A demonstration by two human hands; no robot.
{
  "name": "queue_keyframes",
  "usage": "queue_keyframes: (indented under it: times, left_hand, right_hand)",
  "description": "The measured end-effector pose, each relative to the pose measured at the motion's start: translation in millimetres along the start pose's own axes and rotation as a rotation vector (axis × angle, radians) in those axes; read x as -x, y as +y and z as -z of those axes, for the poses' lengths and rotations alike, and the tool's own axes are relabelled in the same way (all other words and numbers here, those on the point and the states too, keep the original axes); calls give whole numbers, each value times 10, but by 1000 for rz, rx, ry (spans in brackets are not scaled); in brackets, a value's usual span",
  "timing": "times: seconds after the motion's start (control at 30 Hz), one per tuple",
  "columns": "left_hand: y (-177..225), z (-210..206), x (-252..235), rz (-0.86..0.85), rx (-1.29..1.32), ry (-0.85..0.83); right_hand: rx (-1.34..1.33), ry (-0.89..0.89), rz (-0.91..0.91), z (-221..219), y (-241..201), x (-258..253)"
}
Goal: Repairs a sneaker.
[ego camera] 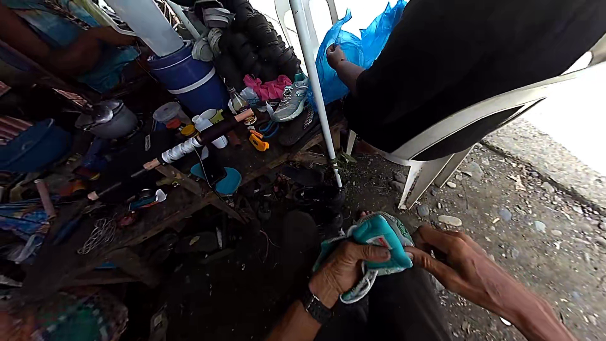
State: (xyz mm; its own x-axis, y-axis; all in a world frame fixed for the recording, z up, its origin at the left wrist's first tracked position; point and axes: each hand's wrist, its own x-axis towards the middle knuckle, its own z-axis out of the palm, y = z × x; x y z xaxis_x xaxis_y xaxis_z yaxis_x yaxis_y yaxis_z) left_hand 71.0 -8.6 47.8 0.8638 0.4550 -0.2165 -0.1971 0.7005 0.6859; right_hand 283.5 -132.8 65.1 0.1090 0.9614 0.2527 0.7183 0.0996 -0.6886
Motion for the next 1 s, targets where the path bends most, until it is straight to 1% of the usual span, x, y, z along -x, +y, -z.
queue_keyframes:
  times: [0.03,0.07,0.1,0.13,0.17,0.2,0.23,0.27,0.3,0.33,0.37,0.4,0.43,0.5,0.53,0.57,0.63,0.7,0.77,0.83,0.9,1.0]
  left_hand:
    - [7,11,-12,-12,4,6]
    - [18,18,-16,-25,6,11]
    - [25,36,-21,-33,13,5]
    - [29,65,-28,-35,21,-3]
    - [32,99,-36,-37,31,-17]
    - [34,127,-46,-43,44,-22]
    - [41,141,-51,-51,52,-14]
    - [61,151,-51,-65,51,-2]
    - [88,160,-49,-82,48,4]
    - [107,166,-44,-98,40,10]
    - [112,172,-40,-118,27,10]
    - [114,183,-42,-148,5,-5]
    - [116,203,-43,-172,-19,-26]
    - [118,241,-32,-198,-76,-29]
    - [125,258,-36,-210,-94,-32]
    - [130,271,-37,-221,-111,-30]
    - [145,275,-31,-244,-142,-17]
    - [150,251,-20,-266,-174,7]
    - [148,251,-13,-287,-175,-12]
    - [152,255,-12,-315,-207,-25]
    - [158,269,-11,-319,-184,-53]
    - [167,301,-9,-312,-168,-74]
  right_hand:
    - [-162,12,-20,68,2,28]
    - [-382,37,-42,153,14,82]
    - [-599,96,-70,230,62,158]
    - [-792,222,-115,269,137,250]
    - [-941,388,-199,252,236,347]
    - [-1036,529,-332,179,352,451]
    - [-1079,587,-499,42,464,574]
    - [-1067,550,-669,-162,549,706]
    - [-1030,446,-800,-400,594,855]
    - [-968,326,-868,-621,604,1023]
    - [-871,237,-877,-783,601,1196]
    - [-777,208,-864,-859,602,1328]
    - [-748,240,-866,-859,609,1417]
    - [-853,428,-883,-728,586,1483]
    - [-925,492,-874,-616,548,1451]
    - [-975,505,-840,-519,486,1401]
    - [-994,413,-688,-404,322,1256]
    - [-888,279,-502,-355,142,1051]
    - [-801,193,-347,-324,-21,818]
    - [-812,155,-200,-299,-131,593]
    - [-833,147,-82,-311,-182,400]
    - [-777,149,-6,-362,-165,220]
